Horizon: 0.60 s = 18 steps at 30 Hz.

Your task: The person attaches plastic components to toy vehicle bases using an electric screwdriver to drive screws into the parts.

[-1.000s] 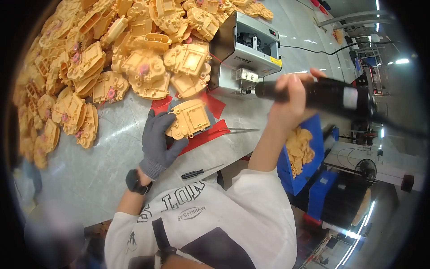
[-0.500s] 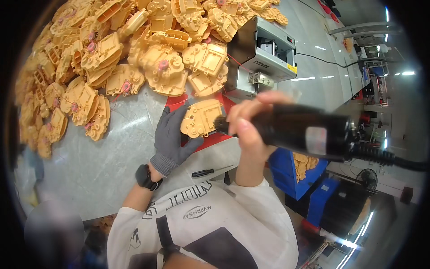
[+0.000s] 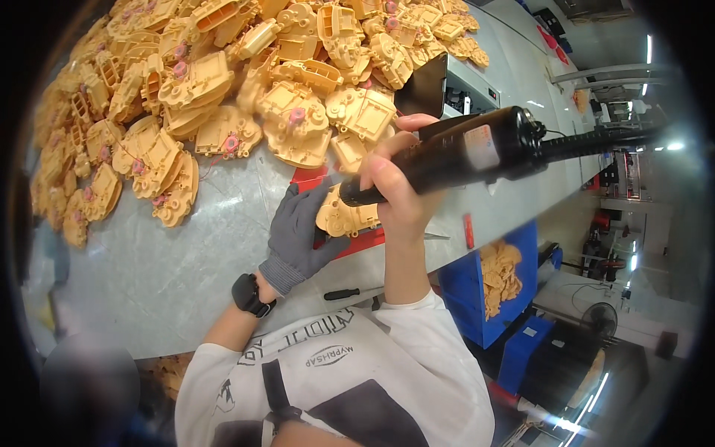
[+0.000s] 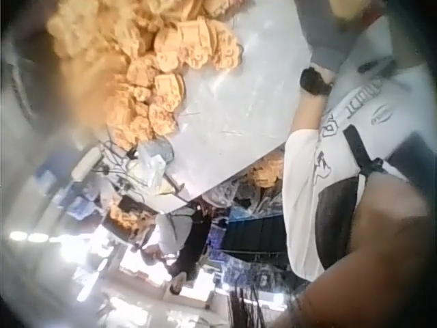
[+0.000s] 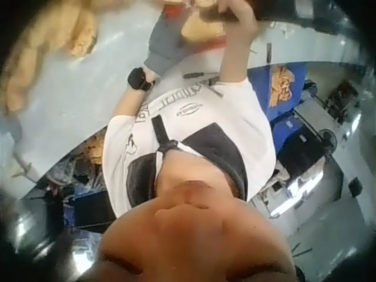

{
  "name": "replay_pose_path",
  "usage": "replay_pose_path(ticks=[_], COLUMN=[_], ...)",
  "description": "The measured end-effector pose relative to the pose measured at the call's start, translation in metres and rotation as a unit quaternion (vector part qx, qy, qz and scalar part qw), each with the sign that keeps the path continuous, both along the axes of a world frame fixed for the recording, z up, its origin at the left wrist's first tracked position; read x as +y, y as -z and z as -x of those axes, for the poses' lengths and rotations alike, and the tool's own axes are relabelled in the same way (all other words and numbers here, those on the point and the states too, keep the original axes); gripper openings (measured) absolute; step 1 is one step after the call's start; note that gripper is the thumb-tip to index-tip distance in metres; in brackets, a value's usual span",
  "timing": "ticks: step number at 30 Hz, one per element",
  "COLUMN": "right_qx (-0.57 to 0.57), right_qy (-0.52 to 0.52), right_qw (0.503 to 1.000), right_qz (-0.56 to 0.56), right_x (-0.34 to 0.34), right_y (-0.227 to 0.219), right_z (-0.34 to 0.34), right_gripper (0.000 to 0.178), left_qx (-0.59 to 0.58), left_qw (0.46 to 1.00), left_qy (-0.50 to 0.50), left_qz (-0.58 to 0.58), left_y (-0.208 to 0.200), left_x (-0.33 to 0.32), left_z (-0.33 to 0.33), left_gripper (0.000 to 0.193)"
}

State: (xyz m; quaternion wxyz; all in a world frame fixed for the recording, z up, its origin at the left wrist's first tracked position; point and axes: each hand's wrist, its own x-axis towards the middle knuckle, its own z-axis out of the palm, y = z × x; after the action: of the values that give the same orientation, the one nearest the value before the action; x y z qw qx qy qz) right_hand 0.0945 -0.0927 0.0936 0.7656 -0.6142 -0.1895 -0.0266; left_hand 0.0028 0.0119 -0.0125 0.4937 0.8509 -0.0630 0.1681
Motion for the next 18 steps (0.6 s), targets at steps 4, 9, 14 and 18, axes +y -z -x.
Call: replay_pose_path(ticks=[4, 9, 14, 18], right_qx=[0.007, 0.020, 0.024, 0.005], right_qy=[0.002, 0.014, 0.011, 0.025], right_qw=[1.000, 0.999, 0.996, 0.999], right_qz=[-0.023, -0.048, -0.082, -0.043], right_x=[0.0004, 0.0001, -0.0033, -0.0035], right_y=[0.0027, 0.0060, 0.0052, 0.0029], right_z=[-0.0025, -0.0057, -0.0069, -0.0059], right_gripper=[0.042, 0.041, 0.041, 0.041], left_qx=[0.007, 0.004, 0.008, -0.022], left_qw=[1.000, 1.000, 1.000, 1.000], left_qy=[0.003, 0.000, -0.001, -0.001], left_qz=[0.021, 0.018, 0.007, -0.020], left_y=[-0.0025, -0.0011, 0.0002, 0.0022], left_x=[0.0001, -0.0008, -0.0001, -0.0003], left_z=[-0.0008, -0.0014, -0.0011, -0.0015], left_gripper=[0.078, 0.077, 0.077, 0.084])
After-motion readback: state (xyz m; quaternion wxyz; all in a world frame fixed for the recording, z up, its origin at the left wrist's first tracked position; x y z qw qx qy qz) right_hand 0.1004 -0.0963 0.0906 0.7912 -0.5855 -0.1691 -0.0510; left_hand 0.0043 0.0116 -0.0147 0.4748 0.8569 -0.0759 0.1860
